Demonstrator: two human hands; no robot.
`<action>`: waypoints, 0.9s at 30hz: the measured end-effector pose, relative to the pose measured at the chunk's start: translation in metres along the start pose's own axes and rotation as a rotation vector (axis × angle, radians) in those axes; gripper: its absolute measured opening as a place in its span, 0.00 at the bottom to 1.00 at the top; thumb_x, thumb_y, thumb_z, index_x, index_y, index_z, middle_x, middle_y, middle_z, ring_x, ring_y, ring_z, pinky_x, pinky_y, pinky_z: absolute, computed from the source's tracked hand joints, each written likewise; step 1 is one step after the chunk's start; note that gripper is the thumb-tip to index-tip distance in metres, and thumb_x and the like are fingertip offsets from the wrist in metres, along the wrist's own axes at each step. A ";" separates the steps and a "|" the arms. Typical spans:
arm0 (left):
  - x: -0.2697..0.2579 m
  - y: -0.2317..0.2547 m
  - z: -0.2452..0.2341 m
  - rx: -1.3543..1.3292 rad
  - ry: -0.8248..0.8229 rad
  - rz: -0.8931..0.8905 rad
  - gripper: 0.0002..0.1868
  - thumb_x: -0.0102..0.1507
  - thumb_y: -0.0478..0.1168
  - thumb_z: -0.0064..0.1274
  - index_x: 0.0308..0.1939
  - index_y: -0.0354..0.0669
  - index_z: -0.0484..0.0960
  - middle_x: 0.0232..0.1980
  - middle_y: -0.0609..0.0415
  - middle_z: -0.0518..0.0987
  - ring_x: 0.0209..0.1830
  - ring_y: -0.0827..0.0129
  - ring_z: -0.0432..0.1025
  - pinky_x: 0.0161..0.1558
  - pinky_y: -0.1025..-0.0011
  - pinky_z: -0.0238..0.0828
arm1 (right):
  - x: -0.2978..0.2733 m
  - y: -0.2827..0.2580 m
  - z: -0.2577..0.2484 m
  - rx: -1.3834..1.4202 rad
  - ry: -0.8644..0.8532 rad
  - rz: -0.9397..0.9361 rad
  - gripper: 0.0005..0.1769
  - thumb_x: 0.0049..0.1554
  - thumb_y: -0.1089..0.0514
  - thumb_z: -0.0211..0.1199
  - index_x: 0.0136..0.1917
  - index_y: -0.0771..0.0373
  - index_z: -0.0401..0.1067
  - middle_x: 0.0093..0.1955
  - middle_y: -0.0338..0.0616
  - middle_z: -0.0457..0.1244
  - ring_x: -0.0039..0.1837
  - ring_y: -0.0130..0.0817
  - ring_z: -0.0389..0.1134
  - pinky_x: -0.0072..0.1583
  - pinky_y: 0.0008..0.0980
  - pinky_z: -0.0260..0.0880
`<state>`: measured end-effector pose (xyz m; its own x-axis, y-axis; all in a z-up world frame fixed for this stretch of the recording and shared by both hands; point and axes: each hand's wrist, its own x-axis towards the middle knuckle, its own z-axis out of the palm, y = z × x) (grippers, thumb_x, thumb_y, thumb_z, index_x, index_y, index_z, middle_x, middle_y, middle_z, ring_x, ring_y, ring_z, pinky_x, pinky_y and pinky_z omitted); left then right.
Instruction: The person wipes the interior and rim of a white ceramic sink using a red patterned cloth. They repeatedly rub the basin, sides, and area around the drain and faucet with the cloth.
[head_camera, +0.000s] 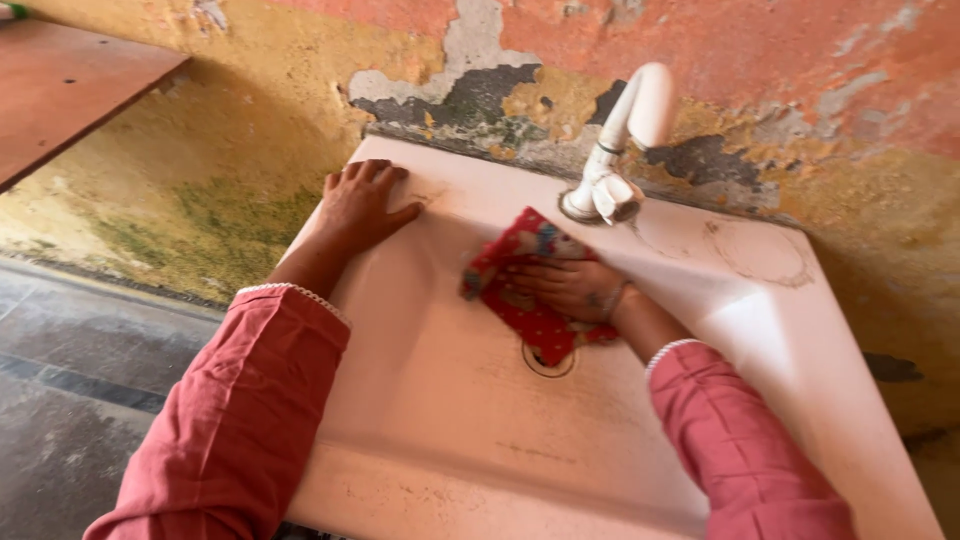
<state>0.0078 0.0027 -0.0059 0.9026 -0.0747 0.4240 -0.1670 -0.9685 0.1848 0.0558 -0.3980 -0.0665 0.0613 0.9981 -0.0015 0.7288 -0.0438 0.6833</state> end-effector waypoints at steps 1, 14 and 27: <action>-0.002 0.001 0.002 -0.007 0.003 0.007 0.37 0.61 0.67 0.51 0.67 0.50 0.75 0.71 0.48 0.69 0.73 0.50 0.58 0.67 0.46 0.52 | -0.022 -0.003 -0.001 -0.002 -0.075 0.044 0.33 0.61 0.55 0.46 0.79 0.52 0.57 0.83 0.35 0.50 0.83 0.31 0.46 0.81 0.39 0.40; -0.003 -0.005 0.014 0.034 0.066 0.092 0.33 0.65 0.64 0.49 0.67 0.50 0.74 0.72 0.48 0.69 0.75 0.52 0.59 0.70 0.50 0.53 | -0.078 -0.063 -0.083 0.484 -0.929 0.871 0.37 0.62 0.38 0.52 0.79 0.52 0.55 0.83 0.38 0.47 0.85 0.38 0.38 0.80 0.52 0.28; -0.004 0.046 -0.011 0.148 -0.173 -0.080 0.34 0.60 0.56 0.54 0.68 0.47 0.72 0.71 0.50 0.69 0.70 0.53 0.62 0.65 0.43 0.54 | -0.085 -0.015 -0.085 1.391 -0.482 0.954 0.27 0.61 0.36 0.49 0.69 0.44 0.70 0.68 0.35 0.68 0.67 0.32 0.70 0.73 0.40 0.59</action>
<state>-0.0081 -0.0389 0.0102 0.9672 -0.0238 0.2529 -0.0439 -0.9963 0.0739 -0.0182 -0.4784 -0.0146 0.7681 0.5146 -0.3811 0.2948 -0.8124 -0.5030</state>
